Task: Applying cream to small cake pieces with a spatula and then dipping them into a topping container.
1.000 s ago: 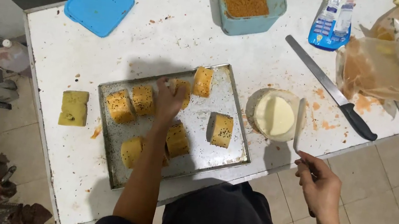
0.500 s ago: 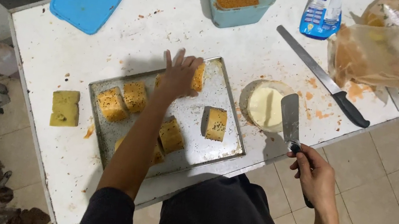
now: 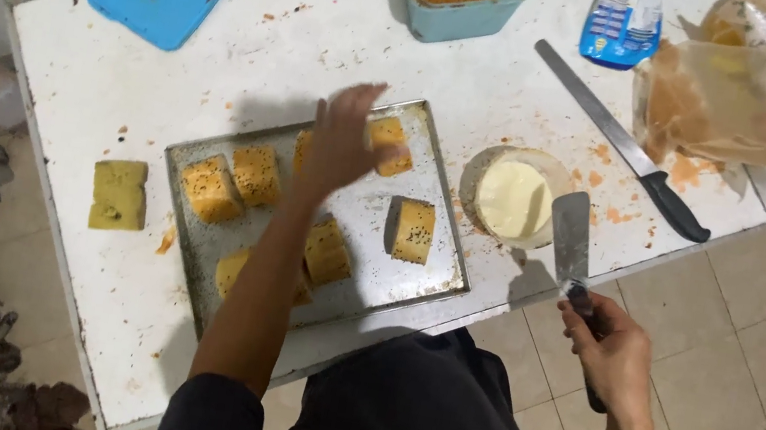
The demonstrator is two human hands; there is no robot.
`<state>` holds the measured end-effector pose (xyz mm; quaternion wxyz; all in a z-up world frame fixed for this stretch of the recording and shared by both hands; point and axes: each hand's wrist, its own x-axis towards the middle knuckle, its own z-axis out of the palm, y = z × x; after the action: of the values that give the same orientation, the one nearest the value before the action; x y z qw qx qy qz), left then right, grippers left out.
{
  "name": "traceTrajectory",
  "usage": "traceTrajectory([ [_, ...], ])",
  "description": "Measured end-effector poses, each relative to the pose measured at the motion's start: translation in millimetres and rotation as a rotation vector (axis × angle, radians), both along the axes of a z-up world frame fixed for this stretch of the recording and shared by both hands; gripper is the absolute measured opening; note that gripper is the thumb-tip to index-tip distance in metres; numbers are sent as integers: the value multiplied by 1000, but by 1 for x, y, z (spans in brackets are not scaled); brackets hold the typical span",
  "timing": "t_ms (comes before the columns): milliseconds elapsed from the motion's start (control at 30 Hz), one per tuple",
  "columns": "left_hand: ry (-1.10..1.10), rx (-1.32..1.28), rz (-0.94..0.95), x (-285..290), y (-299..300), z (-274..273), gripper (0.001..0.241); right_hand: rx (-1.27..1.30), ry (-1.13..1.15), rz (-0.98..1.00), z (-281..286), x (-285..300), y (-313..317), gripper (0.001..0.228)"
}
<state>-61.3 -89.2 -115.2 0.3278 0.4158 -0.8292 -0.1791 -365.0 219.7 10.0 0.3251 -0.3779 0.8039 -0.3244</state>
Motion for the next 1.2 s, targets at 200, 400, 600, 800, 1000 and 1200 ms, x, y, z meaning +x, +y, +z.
traceTrajectory([
  [200,-352,245,181,126,-2,73,53,-119,-79,40,36,5,-12,14],
  [400,-858,850,166,168,22,84,103,241,178,52,-2,-27,-8,40],
  [600,-562,596,100,168,38,69,100,85,216,38,-8,-40,-19,31],
  [800,-532,563,125,141,62,99,78,231,369,164,21,-38,-49,29],
  [1000,14,805,447,140,74,139,80,517,629,332,40,-26,-81,32],
  [1200,859,448,276,124,104,138,60,657,633,529,56,-26,-103,27],
])
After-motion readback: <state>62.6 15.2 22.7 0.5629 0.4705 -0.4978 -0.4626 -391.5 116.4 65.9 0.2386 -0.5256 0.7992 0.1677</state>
